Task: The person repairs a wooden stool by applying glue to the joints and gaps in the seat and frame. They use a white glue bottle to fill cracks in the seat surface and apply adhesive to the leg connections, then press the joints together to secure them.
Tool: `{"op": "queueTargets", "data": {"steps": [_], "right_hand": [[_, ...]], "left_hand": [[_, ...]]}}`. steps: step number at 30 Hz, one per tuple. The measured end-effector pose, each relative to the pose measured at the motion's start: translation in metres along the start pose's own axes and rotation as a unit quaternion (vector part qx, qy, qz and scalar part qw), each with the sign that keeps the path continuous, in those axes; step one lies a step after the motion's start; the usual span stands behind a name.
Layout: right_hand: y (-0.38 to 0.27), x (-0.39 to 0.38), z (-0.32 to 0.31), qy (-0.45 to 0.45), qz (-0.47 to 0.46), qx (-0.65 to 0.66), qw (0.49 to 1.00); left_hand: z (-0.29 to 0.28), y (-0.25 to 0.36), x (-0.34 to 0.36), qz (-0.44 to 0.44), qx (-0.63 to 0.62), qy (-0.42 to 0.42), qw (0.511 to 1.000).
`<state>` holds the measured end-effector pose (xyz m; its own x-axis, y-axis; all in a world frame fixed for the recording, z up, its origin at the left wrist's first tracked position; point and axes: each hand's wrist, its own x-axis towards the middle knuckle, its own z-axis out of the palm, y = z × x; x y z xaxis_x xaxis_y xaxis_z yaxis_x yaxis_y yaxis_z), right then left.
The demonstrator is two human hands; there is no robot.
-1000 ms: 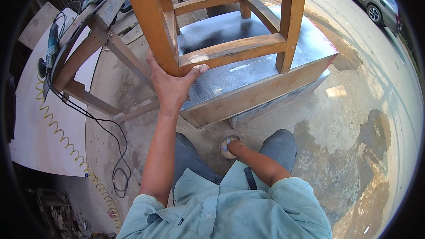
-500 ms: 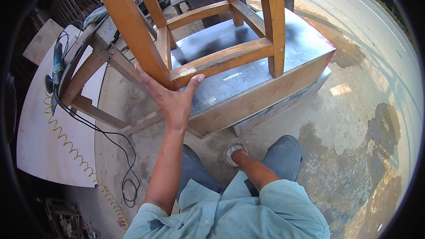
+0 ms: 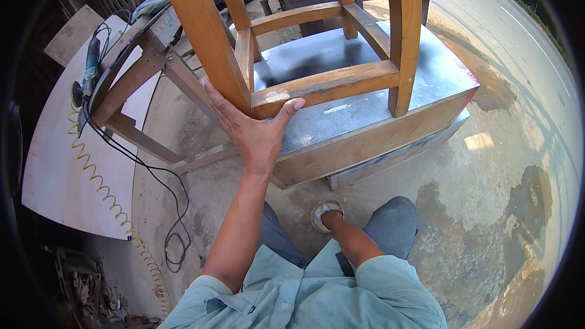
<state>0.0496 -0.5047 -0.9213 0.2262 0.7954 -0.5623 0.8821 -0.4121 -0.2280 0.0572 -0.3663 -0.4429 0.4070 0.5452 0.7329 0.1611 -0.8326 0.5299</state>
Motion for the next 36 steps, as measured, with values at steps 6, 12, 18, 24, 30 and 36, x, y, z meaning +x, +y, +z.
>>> {"op": "queueTargets", "data": {"steps": [6,12,18,24,30,36], "right_hand": [[-0.014,-0.095,-0.119,0.019,-0.02,0.096,0.995],[0.008,-0.269,-0.331,0.267,-0.116,0.321,0.901],[-0.016,-0.333,-0.478,0.462,-0.142,0.252,0.838],[-0.022,-0.284,-0.511,0.417,-0.162,0.215,0.868],[-0.019,-0.277,-0.513,0.4,-0.202,0.15,0.881],[-0.021,-0.278,-0.515,0.39,-0.197,0.167,0.884]], "left_hand": [[0.0,-0.007,-0.003,-0.014,0.014,0.029,0.999],[-0.008,-0.008,-0.002,-0.015,0.023,0.037,0.999],[-0.004,0.003,0.007,0.038,-0.002,0.049,0.998],[-0.008,-0.003,0.006,0.034,0.004,0.051,0.998],[-0.008,-0.002,0.006,0.035,-0.005,0.054,0.998],[-0.007,-0.003,0.006,0.035,-0.009,0.06,0.998]]}}
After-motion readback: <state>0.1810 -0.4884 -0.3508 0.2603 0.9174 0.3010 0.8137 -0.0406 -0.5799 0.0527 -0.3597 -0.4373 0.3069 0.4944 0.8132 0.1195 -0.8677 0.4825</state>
